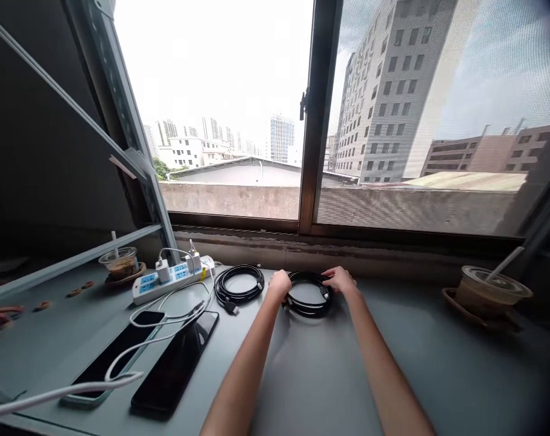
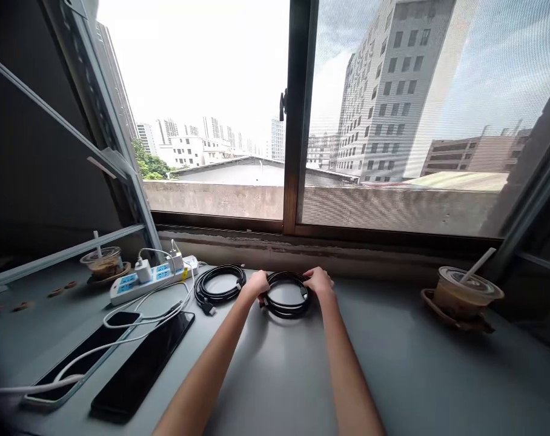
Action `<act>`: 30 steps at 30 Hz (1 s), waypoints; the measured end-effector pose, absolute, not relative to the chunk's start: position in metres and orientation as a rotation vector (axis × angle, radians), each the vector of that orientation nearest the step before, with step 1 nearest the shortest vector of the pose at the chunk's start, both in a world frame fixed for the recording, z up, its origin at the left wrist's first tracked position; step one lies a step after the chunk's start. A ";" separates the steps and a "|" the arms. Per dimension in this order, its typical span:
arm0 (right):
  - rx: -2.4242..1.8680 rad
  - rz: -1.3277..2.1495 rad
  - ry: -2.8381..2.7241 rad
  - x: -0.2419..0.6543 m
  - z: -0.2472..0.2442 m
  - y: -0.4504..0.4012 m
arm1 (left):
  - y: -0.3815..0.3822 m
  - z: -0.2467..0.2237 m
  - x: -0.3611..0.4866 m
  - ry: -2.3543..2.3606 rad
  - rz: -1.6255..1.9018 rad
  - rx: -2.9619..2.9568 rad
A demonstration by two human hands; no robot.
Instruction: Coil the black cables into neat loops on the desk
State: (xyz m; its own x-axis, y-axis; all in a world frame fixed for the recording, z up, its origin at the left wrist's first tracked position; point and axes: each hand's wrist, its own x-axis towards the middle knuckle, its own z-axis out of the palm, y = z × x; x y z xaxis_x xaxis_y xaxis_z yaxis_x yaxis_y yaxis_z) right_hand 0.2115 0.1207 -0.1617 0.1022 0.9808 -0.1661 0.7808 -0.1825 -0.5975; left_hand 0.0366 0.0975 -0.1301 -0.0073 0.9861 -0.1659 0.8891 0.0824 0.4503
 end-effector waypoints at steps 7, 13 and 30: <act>-1.968 0.475 -1.708 0.217 -0.125 0.102 | 0.045 -0.058 0.022 2.064 0.807 1.919; -1.642 0.142 -1.682 0.208 -0.057 0.032 | -0.044 -0.071 0.026 1.662 1.023 2.170; -1.456 0.765 -1.723 0.235 -0.223 -0.112 | -0.127 -0.198 -0.038 1.437 0.818 2.342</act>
